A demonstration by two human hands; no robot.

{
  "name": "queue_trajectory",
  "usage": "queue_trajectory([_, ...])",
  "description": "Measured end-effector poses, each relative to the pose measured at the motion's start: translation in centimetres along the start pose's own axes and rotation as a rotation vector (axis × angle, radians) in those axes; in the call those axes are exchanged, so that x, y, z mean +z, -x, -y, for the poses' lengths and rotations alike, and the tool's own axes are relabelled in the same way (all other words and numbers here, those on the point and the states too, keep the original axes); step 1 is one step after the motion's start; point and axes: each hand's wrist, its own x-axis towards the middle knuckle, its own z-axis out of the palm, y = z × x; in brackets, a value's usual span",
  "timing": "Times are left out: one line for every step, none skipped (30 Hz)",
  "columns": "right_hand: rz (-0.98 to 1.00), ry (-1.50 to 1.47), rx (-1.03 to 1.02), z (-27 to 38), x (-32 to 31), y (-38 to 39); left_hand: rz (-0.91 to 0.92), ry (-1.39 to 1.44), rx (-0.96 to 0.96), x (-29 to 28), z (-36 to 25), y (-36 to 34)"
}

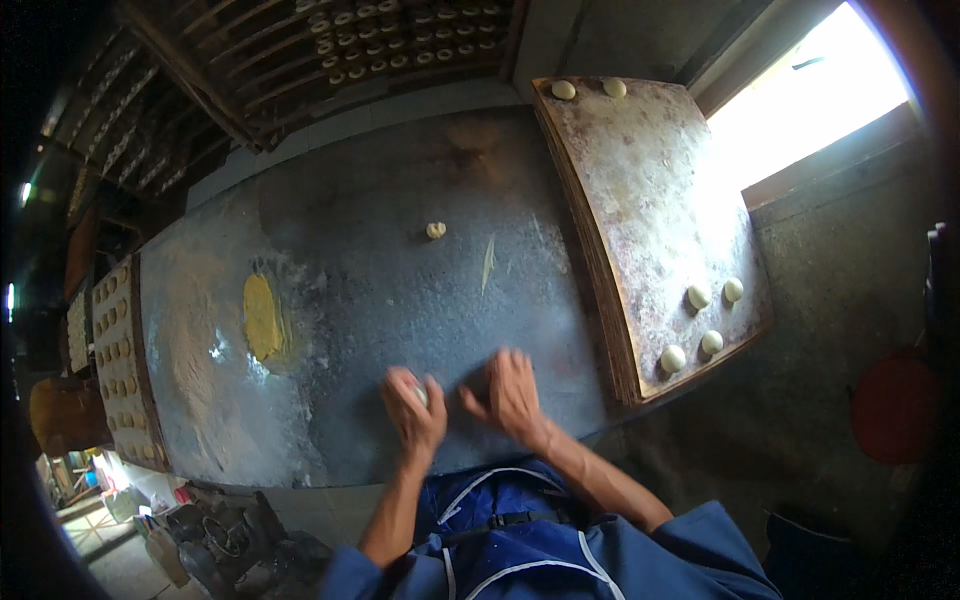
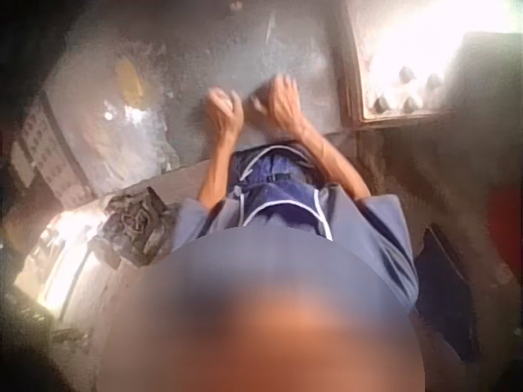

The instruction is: The person rolls small dough balls on a metal table, flattens them, and shapes them into rings. The person places the shaped dough rings onto a wooden board alongside other prepared pieces.

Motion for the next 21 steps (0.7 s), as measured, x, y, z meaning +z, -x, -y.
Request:
queue_trajectory([0.034, -0.033, -0.111, -1.5, 0.3, 1.1, 0.062, 0.003, 0.153, -0.3, 1.2, 2.5])
queue_trajectory([0.070, -0.065, -0.225, -5.1, 0.8, 3.5, 0.122, 0.005, 0.302, -1.1, 2.4, 5.3])
queue_trajectory([0.104, -0.087, -0.329, -9.0, 0.9, 5.9, 0.151, 0.024, 0.427, -2.8, 3.7, 5.1])
queue_trajectory([0.136, -0.111, -0.429, -10.9, 1.0, 7.2, 0.189, 0.013, 0.435, -4.6, 5.1, 3.3])
queue_trajectory([0.010, 0.010, -0.262, -10.5, -0.5, 4.2, 0.157, -0.069, 0.326, -4.7, 4.9, 1.2])
queue_trajectory([-0.115, 0.132, -0.093, -9.6, -1.6, 1.1, 0.126, -0.151, 0.218, -4.3, 4.6, -0.7])
queue_trajectory([-0.103, 0.067, -0.091, -7.5, -1.2, 1.0, 0.086, -0.089, 0.140, -3.2, 3.4, -1.0])
queue_trajectory([-0.082, 0.002, -0.098, -4.9, 0.1, 1.4, 0.041, -0.027, 0.051, -1.2, 1.8, -0.3])
queue_trajectory([-0.070, -0.057, -0.097, -2.8, 1.0, 2.0, 0.000, 0.040, -0.029, 0.4, 0.4, -0.1])
queue_trajectory([-0.067, -0.111, -0.108, -2.0, 1.3, 2.7, 0.076, 0.131, 0.113, 0.5, 0.5, 2.2])
queue_trajectory([0.142, -0.223, -0.100, -3.5, 2.5, 5.5, 0.115, 0.110, 0.282, -0.7, 1.4, 3.7])
queue_trajectory([0.070, -0.130, -0.208, -5.7, 1.9, 5.3, 0.143, 0.097, 0.448, -2.0, 2.9, 3.9])
queue_trajectory([0.003, -0.022, -0.302, -8.2, 0.5, 5.0, 0.176, 0.010, 0.433, -3.7, 4.3, 2.4])
queue_trajectory([-0.048, 0.084, -0.400, -10.5, -1.3, 4.7, 0.209, -0.079, 0.408, -4.8, 5.4, 1.1])
queue_trajectory([-0.057, 0.036, -0.248, -9.2, -3.2, 1.7, 0.096, -0.040, 0.220, -3.7, 5.9, -0.3])
queue_trajectory([-0.145, 0.030, -0.123, -5.9, -3.6, 0.0, -0.014, -0.008, 0.034, -2.2, 5.8, -1.8])
queue_trajectory([-0.237, 0.017, 0.005, -3.8, -3.4, -1.4, -0.046, 0.053, 0.087, -0.7, 4.6, -1.2])
queue_trajectory([-0.264, -0.041, -0.038, -2.7, -1.5, -0.2, -0.077, 0.111, 0.137, 0.6, 2.9, 0.6])
queue_trajectory([-0.136, -0.109, -0.074, -3.0, -0.1, 2.0, -0.001, 0.108, 0.204, 0.5, 2.2, 2.1])
queue_trajectory([-0.004, -0.187, -0.112, -3.7, 1.3, 4.1, 0.070, 0.106, 0.267, 0.3, 1.6, 3.7])
queue_trajectory([0.010, -0.072, -0.289, -7.4, 1.4, 5.2, 0.113, 0.040, 0.379, -1.7, 2.8, 4.1])
